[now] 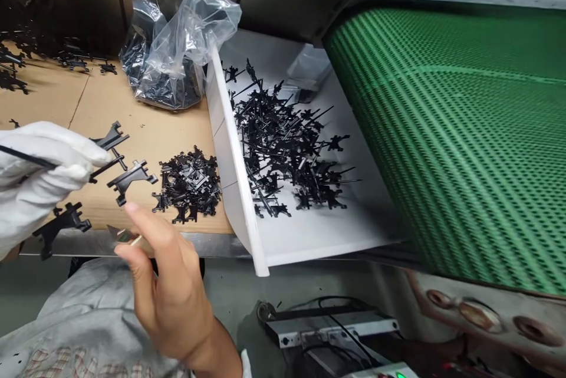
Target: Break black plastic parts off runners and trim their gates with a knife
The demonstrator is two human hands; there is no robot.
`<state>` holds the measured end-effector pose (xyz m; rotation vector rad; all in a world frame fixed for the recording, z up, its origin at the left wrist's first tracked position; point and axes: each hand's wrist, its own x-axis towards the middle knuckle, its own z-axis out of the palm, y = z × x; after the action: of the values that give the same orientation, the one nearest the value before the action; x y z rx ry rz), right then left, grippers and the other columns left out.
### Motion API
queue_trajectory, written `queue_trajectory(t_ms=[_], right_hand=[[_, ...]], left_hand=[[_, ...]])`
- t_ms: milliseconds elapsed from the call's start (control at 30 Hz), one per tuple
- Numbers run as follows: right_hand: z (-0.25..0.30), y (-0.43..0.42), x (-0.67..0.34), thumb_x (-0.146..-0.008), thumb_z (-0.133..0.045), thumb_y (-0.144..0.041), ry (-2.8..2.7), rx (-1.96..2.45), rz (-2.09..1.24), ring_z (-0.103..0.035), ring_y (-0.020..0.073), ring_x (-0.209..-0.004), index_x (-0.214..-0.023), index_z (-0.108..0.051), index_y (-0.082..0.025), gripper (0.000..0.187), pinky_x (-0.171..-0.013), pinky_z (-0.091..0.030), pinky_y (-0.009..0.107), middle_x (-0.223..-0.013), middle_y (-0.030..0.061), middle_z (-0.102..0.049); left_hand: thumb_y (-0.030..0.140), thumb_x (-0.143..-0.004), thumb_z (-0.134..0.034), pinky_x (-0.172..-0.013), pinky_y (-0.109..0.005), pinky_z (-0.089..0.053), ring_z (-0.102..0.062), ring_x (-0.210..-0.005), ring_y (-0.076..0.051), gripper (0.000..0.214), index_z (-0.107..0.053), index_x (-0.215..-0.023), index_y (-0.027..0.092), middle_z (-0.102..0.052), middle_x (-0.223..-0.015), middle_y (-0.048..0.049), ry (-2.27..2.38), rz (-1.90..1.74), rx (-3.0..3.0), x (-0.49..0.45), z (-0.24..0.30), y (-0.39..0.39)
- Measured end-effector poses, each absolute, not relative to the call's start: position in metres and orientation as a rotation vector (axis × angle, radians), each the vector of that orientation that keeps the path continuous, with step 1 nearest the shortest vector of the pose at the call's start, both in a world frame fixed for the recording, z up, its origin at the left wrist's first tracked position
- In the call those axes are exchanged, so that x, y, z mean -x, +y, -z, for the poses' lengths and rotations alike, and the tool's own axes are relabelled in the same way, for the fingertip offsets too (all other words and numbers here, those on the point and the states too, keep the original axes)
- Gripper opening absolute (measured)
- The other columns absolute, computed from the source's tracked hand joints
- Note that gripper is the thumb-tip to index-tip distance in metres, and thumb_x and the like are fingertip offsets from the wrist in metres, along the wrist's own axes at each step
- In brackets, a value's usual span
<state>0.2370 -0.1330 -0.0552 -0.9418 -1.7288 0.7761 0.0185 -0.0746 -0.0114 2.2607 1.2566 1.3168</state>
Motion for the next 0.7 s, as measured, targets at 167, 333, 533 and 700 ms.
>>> queue_trajectory(t_ms=[167,333,533,700], right_hand=[[0.056,-0.132,-0.232,-0.111,-0.060,-0.011,-1.738,0.854,-0.835,-0.079,0.0192,-0.095,-0.166,-0.051,-0.035,0.061,-0.087,-0.069,0.029,-0.120,0.0056,-0.082],[0.051,-0.125,-0.229,-0.112,-0.060,-0.014,-1.793,0.825,-0.863,-0.068,0.0182,-0.075,-0.157,-0.062,-0.028,0.046,-0.070,-0.064,0.029,-0.095,0.0028,-0.077],[0.049,-0.126,-0.225,-0.112,-0.058,-0.010,-1.779,0.821,-0.875,-0.067,0.0191,-0.077,-0.158,-0.061,-0.027,0.049,-0.069,-0.062,0.031,-0.095,0.0031,-0.078],[0.053,-0.123,-0.226,-0.110,-0.060,-0.010,-1.739,0.851,-0.872,-0.074,0.0196,-0.083,-0.155,-0.065,-0.032,0.050,-0.075,-0.067,0.031,-0.104,0.0036,-0.083]], left_hand=[[0.027,-0.112,-0.060,-0.079,-0.020,-0.063,-0.080,-0.091,-0.008,0.017,-0.075,-0.106,0.028,-0.083,-0.106,0.0034,1.217,-1.272,-2.367,-0.016,0.010,-0.068],[0.027,-0.113,-0.058,-0.080,-0.023,-0.064,-0.079,-0.094,-0.009,0.017,-0.075,-0.109,0.027,-0.081,-0.107,0.0015,1.188,-1.276,-2.372,-0.015,0.012,-0.067],[0.025,-0.113,-0.059,-0.087,-0.022,-0.062,-0.078,-0.099,-0.008,0.016,-0.075,-0.112,0.025,-0.080,-0.109,0.0011,1.207,-1.264,-2.317,-0.013,0.016,-0.068],[0.023,-0.112,-0.059,-0.088,-0.023,-0.064,-0.079,-0.100,-0.008,0.017,-0.075,-0.111,0.027,-0.080,-0.110,0.0027,1.192,-1.261,-2.297,-0.015,0.015,-0.070]])
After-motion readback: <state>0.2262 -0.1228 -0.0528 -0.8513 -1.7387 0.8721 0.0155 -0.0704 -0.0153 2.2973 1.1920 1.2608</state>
